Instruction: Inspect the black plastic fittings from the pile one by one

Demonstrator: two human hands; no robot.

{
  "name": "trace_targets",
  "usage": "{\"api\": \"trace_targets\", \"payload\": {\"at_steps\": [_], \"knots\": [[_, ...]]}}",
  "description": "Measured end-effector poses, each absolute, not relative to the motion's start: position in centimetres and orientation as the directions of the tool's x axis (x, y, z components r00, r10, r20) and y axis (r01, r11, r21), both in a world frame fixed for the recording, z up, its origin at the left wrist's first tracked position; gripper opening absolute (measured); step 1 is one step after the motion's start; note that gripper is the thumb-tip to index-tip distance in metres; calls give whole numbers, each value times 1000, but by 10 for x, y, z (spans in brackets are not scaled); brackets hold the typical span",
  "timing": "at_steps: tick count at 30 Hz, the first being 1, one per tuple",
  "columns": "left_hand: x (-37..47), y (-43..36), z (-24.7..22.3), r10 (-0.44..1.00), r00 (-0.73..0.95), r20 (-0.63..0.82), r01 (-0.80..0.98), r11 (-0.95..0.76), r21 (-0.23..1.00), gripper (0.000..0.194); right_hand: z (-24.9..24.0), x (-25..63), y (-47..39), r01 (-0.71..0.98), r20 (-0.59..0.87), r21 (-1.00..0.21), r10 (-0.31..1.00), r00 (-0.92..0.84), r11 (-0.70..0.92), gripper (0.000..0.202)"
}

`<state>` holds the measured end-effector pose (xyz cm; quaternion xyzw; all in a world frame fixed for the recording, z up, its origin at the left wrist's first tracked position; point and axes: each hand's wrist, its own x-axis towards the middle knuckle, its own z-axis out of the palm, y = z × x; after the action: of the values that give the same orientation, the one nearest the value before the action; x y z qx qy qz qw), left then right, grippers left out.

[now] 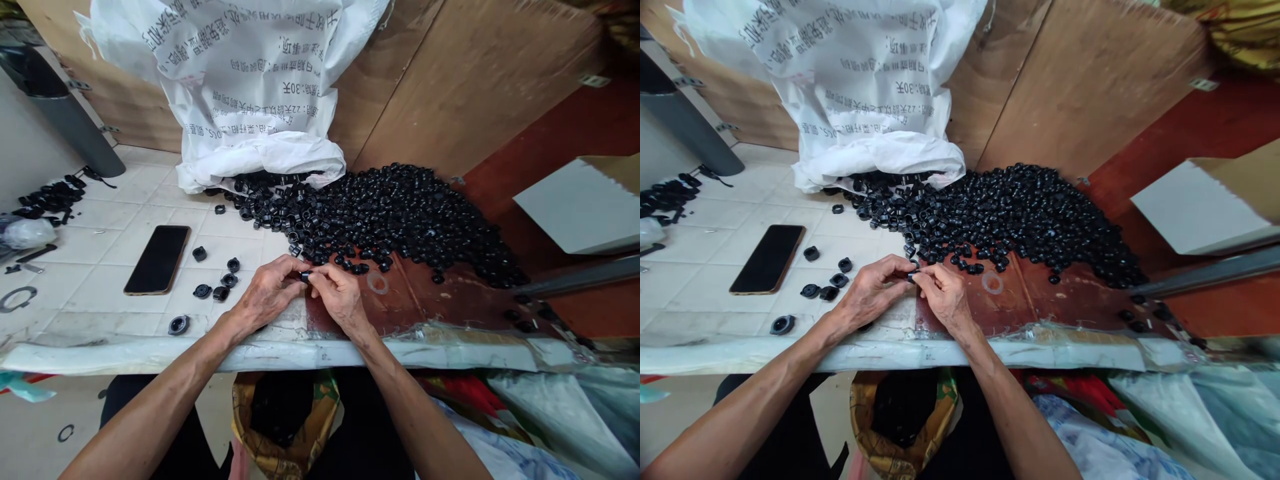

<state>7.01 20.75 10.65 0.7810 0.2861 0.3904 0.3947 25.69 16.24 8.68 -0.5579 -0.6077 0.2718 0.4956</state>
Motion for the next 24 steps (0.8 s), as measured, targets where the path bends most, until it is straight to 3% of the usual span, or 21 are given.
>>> {"api": "trace_targets", "payload": {"at_steps": [3,6,11,15,19,24], "knots": [[71,206,109,723,573,387,140,-552,822,28,86,257,161,497,352,-830,930,111,254,34],[72,207,108,734,569,370,142,-531,836,27,85,257,159,457,342,-856,927,152,241,21],[72,208,105,789,500,356,109,-466,878,26,86,257,157,407,344,-869,935,90,281,20],[73,206,107,782,522,342,103,-455,884,25,89,256,157,525,362,-809,928,92,264,44],[74,207,105,812,483,327,95,-420,902,23,91,257,156,470,342,-843,935,91,262,31],[72,210,100,834,440,334,116,-422,899,23,94,257,154,475,357,-833,932,68,284,30]]}}
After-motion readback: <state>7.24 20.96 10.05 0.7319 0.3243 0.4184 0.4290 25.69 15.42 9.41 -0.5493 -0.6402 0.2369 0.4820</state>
